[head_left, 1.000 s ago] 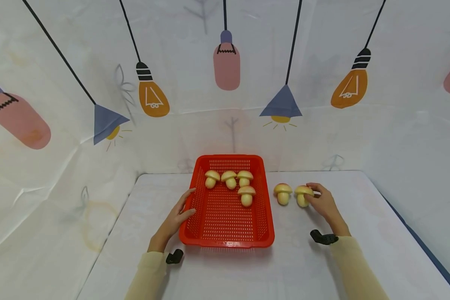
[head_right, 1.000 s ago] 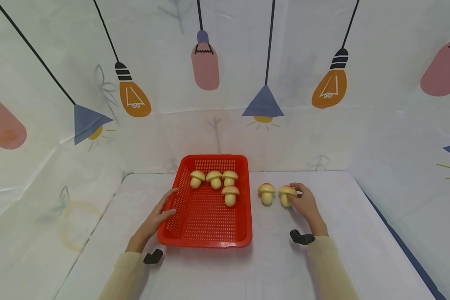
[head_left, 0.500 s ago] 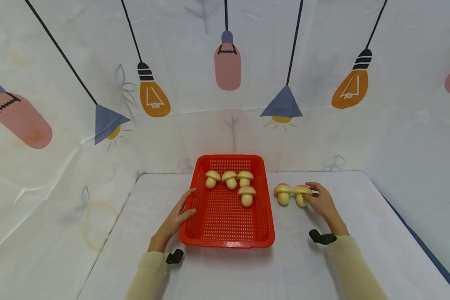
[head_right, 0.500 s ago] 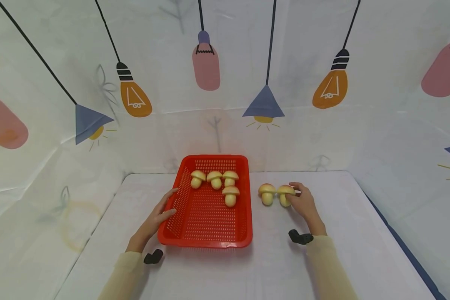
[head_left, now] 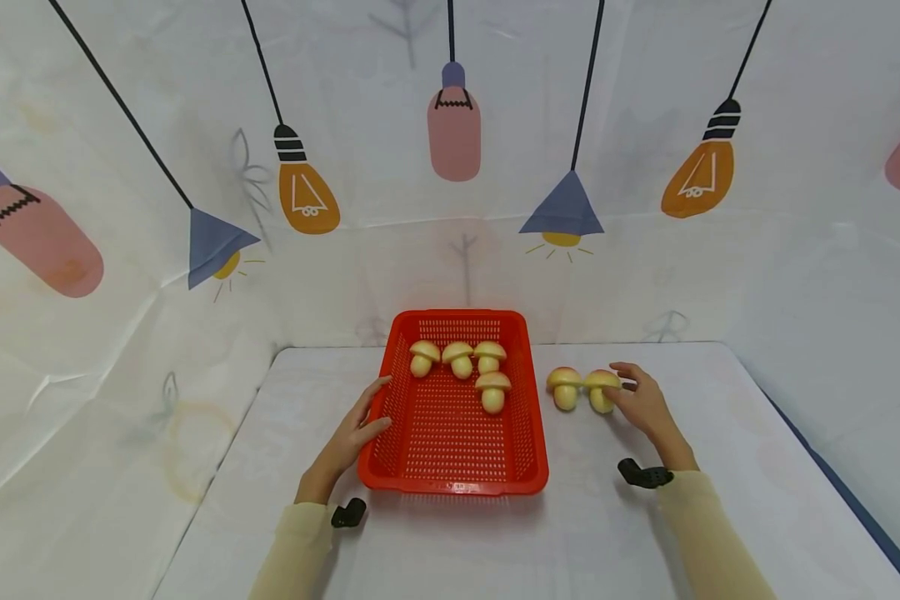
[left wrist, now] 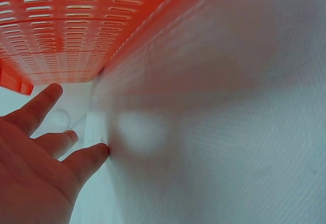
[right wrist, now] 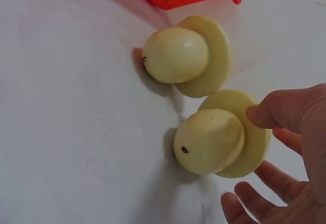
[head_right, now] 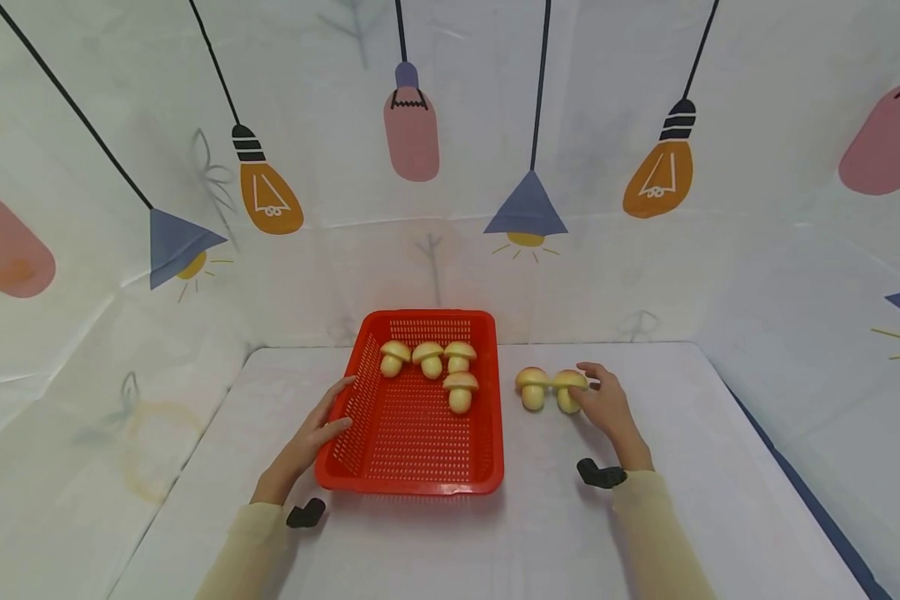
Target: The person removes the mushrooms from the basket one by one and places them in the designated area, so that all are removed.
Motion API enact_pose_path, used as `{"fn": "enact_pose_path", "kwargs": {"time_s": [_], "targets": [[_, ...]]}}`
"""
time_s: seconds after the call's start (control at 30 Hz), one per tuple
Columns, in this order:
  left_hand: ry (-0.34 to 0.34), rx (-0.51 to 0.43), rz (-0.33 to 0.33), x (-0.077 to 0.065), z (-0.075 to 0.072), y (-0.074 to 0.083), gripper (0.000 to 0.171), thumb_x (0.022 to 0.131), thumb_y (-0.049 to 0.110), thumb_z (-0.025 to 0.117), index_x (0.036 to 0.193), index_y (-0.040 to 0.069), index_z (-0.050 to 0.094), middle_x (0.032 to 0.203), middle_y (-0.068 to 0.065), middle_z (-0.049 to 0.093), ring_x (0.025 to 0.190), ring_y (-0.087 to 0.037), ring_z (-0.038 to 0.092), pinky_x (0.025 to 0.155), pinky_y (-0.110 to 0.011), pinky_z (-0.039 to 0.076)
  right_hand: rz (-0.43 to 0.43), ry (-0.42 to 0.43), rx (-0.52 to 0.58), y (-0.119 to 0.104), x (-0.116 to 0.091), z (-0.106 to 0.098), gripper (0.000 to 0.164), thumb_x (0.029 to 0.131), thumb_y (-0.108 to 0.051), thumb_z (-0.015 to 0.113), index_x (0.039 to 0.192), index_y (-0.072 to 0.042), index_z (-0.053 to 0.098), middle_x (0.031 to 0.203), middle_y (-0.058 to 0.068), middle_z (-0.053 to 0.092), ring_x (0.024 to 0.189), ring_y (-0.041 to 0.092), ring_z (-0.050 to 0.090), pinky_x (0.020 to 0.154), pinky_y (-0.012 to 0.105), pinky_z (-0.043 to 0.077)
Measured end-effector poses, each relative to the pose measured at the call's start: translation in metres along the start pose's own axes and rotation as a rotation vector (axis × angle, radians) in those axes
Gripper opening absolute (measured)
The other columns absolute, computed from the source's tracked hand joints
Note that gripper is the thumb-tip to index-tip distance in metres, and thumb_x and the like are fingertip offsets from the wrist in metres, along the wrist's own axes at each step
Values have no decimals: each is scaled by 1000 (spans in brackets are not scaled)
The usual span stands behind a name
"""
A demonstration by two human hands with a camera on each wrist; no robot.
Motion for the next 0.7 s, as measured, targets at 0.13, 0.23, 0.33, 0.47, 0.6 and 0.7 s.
{"fn": "enact_pose_path", "kwargs": {"time_s": [0.13,0.23,0.33,0.47,0.6,0.7], "targets": [[-1,-1,-3,0,0,0,67,102,25,55,162,26,27,167,-13,22,141,-45,37,102,-53,49,-20,2,-57,-3,0,-3,61,98,-21,65,149,2,42,150,38,41,136,58,40,107,67,40],[1,-1,-7,0,0,0,67,102,25,55,163,26,27,167,-12,22,141,-45,37,102,-54,48,-35,20,-92,-5,1,-4,65,97,-23,66,151,2,39,151,38,38,139,56,35,109,70,34],[4,1,-6,0,0,1,67,102,25,55,163,26,27,167,-12,22,142,-45,37,103,-55,47,-59,48,-104,-11,1,-6,69,96,-24,66,152,3,37,151,39,37,140,56,33,111,70,30],[2,6,-2,0,0,0,66,102,23,54,163,24,27,168,-12,21,143,-45,36,104,-55,47,-102,100,-112,-20,0,-8,70,94,-21,69,151,5,37,149,41,37,139,57,34,111,71,30],[6,5,-7,0,1,0,66,102,22,54,163,24,27,168,-12,22,143,-45,35,105,-56,45,-120,141,-95,-32,1,-9,73,93,-20,71,151,6,36,149,42,37,139,58,32,110,72,28],[17,7,-10,0,1,1,66,101,23,54,162,24,28,167,-11,23,143,-44,36,106,-58,44,-121,151,-65,-43,2,-8,76,92,-21,71,153,4,34,151,41,35,141,58,28,111,72,25]]}}
Point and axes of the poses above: each hand's wrist, its own x-axis towards the middle knuckle, its own z-axis out of the palm, y = z × x, the point moved 2 cm from there along x, towards the middle knuckle
